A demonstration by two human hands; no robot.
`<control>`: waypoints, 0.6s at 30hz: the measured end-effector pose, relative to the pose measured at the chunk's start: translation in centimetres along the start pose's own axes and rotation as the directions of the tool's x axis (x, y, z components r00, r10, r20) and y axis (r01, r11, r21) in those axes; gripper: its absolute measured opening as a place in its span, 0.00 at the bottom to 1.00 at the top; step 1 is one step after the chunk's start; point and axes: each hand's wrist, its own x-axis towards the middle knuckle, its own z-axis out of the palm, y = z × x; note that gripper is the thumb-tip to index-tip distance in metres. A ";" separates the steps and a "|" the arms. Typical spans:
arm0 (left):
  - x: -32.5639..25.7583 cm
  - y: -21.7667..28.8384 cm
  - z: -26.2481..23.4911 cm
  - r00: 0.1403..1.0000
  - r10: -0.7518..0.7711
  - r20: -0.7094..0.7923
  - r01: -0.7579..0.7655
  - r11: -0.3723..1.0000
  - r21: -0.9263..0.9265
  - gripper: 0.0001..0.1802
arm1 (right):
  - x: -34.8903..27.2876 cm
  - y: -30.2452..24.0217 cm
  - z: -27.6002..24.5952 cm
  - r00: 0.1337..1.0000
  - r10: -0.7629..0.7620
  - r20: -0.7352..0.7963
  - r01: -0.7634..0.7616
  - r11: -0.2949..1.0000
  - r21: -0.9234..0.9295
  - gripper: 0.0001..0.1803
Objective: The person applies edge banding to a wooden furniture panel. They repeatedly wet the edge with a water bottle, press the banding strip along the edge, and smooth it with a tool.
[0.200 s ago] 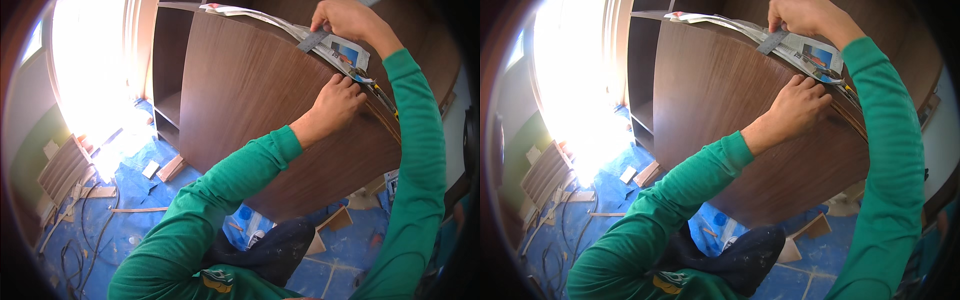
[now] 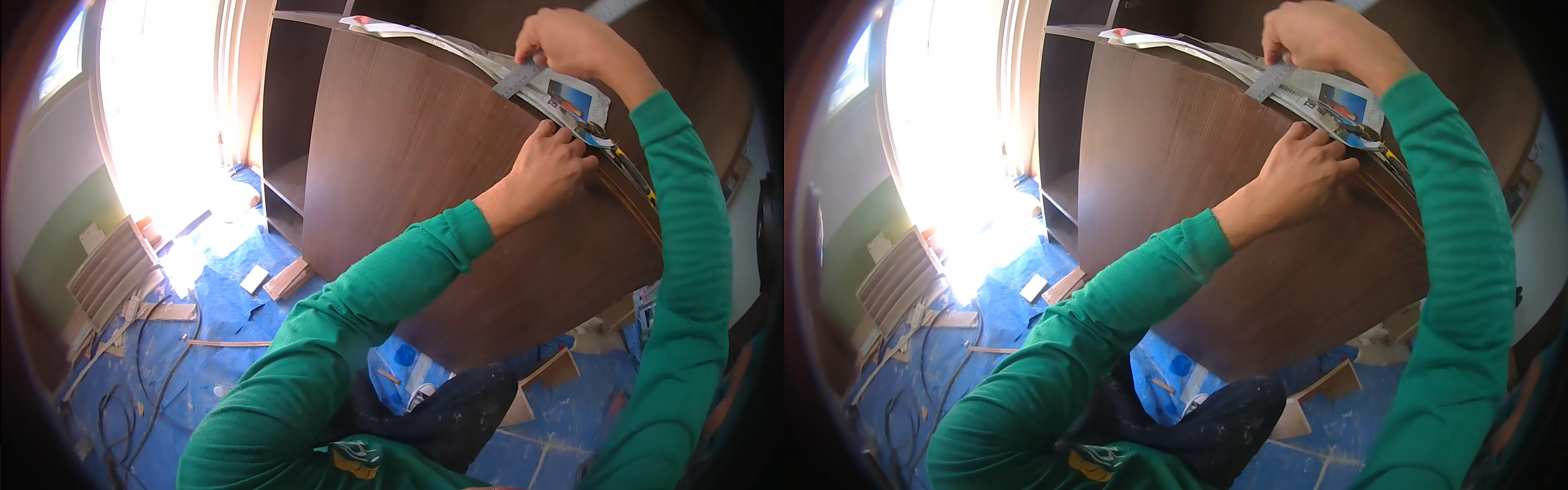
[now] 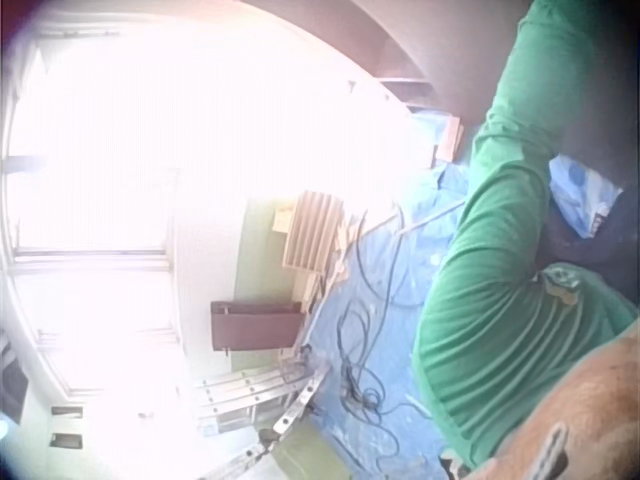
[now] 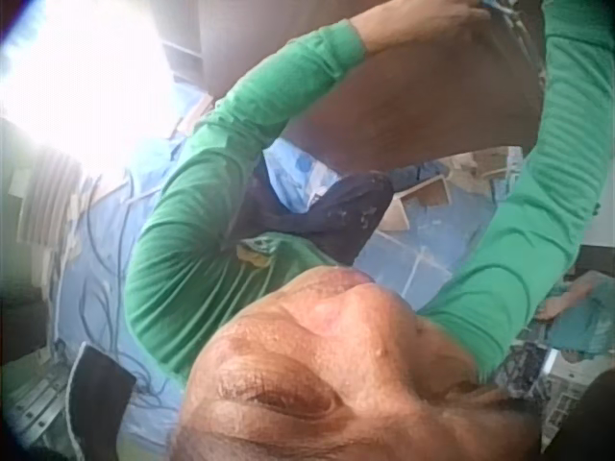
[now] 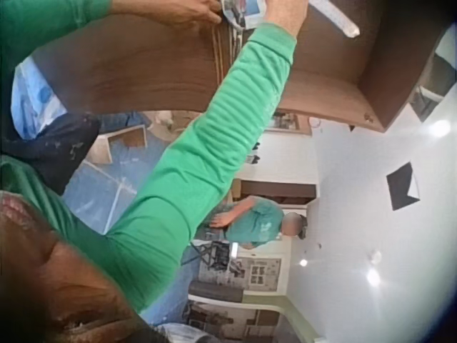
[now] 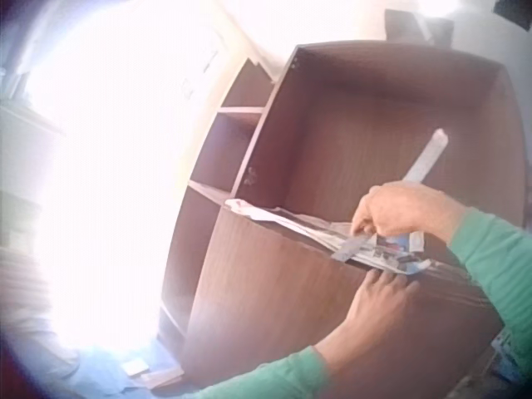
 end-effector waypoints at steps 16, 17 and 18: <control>0.3 -2.0 0.3 0.990 -0.061 0.125 0.049 0.994 0.096 0.30 | -5.9 -3.9 5.1 0.910 0.406 -0.088 -0.365 0.882 0.297 0.20; 0.4 -2.0 0.1 0.987 -0.059 0.151 0.045 0.994 0.096 0.30 | -6.1 -4.1 5.7 0.906 0.404 -0.125 -0.337 0.869 0.362 0.21; 0.6 -1.9 -0.1 0.983 -0.057 0.177 0.041 0.995 0.096 0.29 | -5.8 -3.9 5.7 0.907 0.407 -0.105 -0.353 0.873 0.336 0.21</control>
